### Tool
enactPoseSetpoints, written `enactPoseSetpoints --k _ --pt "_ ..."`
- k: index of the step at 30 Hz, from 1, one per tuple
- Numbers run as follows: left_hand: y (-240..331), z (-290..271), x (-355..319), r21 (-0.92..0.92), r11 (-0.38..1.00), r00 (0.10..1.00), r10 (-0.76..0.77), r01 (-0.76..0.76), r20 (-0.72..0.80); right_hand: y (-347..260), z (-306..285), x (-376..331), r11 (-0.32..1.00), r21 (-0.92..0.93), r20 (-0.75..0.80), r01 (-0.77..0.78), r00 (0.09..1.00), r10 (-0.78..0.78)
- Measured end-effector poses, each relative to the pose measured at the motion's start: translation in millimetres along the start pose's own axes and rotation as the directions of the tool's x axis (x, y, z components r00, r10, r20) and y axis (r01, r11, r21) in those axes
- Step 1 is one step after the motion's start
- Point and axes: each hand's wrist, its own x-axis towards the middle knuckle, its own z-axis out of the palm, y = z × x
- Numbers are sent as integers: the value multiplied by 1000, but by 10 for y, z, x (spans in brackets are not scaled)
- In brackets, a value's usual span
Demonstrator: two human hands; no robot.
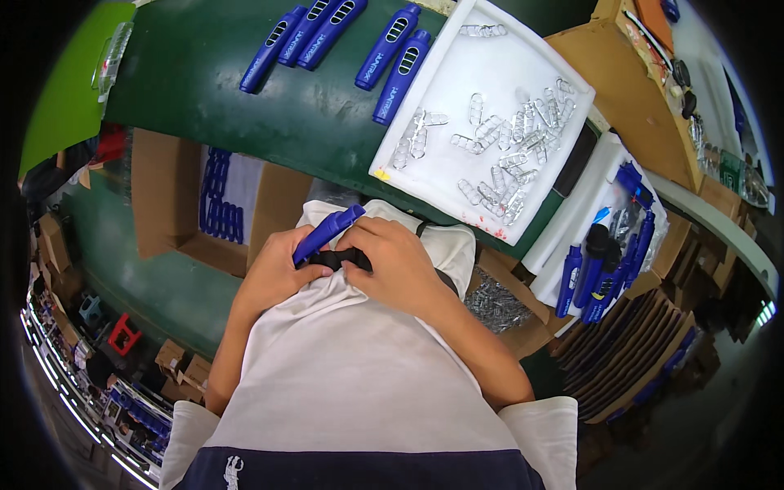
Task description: Assembling silver internal components into blue plastic electronic device housings.
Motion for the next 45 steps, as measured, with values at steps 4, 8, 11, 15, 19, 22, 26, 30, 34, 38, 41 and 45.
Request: enactPoseSetpoints --k 4,8,11,15,19,22,26,30,34,38,41,45 --pt "38 -45 27 7 999 999 -42 42 0 -44 -43 42 995 -94 8 16 1000 -15" --pt "-57 -75 50 23 999 999 40 -41 28 -37 -50 62 994 13 13 -109 994 109" --pt "-207 -129 72 -26 996 995 84 -83 55 -21 -64 125 982 57 68 -182 982 178" --pt "-205 -222 146 -56 998 986 46 -37 159 7 -130 257 965 85 185 -249 955 231" --pt "-188 -175 119 -99 995 988 25 -9 152 84 -128 284 930 179 250 -321 929 273" --pt "-252 -102 128 -114 992 994 55 -45 90 148 -134 403 915 80 360 -396 867 344" --pt "-292 -74 94 -85 990 992 120 -116 34 207 -79 444 892 143 492 -428 813 311" --pt "-357 -96 -18 -126 989 996 77 -82 -45 84 -142 454 967 138 419 -214 897 139" --pt "-304 -180 -10 -26 996 996 79 -80 -27 58 -137 556 975 -10 539 -223 820 193" --pt "-188 -144 -12 64 998 997 -4 9 -79 25 -49 516 971 -158 509 -181 828 237" --pt "-235 -108 3 16 999 995 -41 43 -86 53 11 494 974 -213 503 -74 846 175" --pt "-273 -111 62 -161 981 994 -107 105 -2 -20 -30 521 977 -213 515 -9 849 119"
